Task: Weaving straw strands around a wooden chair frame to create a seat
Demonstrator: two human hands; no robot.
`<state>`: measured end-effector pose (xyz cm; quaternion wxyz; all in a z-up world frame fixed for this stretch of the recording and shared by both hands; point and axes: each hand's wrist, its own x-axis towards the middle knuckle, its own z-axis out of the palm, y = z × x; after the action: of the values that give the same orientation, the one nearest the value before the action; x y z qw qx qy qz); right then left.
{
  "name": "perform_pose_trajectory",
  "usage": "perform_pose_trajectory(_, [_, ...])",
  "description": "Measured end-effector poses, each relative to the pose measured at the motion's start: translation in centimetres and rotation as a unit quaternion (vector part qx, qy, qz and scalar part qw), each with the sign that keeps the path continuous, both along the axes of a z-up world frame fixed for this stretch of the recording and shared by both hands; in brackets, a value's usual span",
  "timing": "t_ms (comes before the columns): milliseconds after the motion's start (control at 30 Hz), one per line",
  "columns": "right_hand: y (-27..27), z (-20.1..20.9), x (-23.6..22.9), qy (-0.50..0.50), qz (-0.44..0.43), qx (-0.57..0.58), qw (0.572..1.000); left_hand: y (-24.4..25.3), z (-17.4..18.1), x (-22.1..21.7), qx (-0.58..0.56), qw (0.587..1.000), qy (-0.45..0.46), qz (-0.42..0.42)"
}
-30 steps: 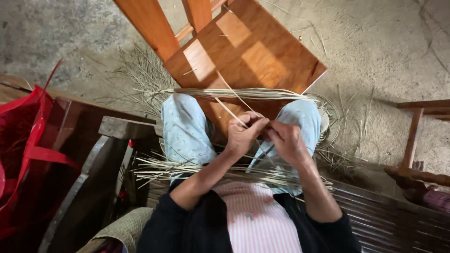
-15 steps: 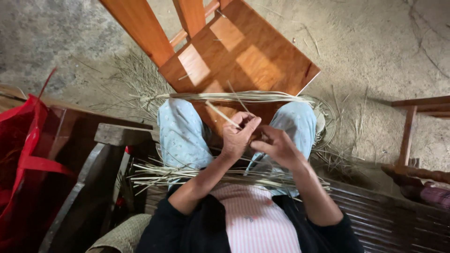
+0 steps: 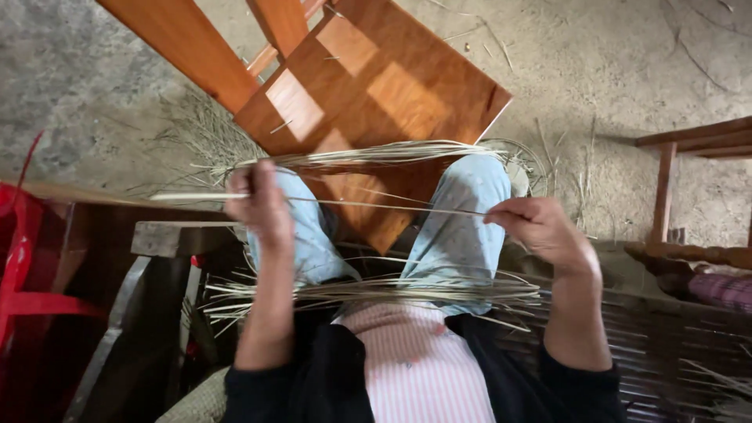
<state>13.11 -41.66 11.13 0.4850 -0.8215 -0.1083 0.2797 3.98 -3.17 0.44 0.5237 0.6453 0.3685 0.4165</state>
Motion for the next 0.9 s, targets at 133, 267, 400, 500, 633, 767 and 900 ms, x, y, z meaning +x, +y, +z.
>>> perform_pose_trajectory(133, [-3.2, -2.0, 1.2, -0.021, 0.018, 0.076, 0.997, 4.7, 0.1, -1.4, 0.029, 0.998, -0.010, 0.059])
perform_pose_trajectory(267, [-4.4, -1.2, 1.9, 0.003, 0.040, -0.084, 0.996, 9.6, 0.7, -3.4, 0.078, 0.985, -0.024, 0.150])
perform_pose_trajectory(400, [-2.8, -1.9, 2.0, -0.037, 0.100, -0.131, 0.986, 12.2, 1.2, -5.3, 0.213, 0.973, 0.013, 0.093])
perform_pose_trajectory(500, [0.5, -4.5, 1.3, -0.067, 0.128, -0.088, 0.986, 8.2, 3.2, -6.0, 0.336, 0.896, 0.266, 0.115])
perform_pose_trajectory(633, [6.1, -7.4, -0.2, -0.057, 0.156, 0.008, 0.986, -2.3, 4.7, -4.0, 0.428, 0.887, 0.164, -0.055])
perform_pose_trajectory(767, [9.2, -7.0, -1.5, -0.150, 0.172, 0.075, 0.971, -10.2, 3.8, -1.0, 0.438, 0.803, 0.029, -0.403])
perform_pose_trajectory(900, [9.0, -4.8, -1.1, -0.170, 0.180, 0.073, 0.966, -10.6, 1.1, -0.5, 0.413, 0.827, 0.008, -0.383])
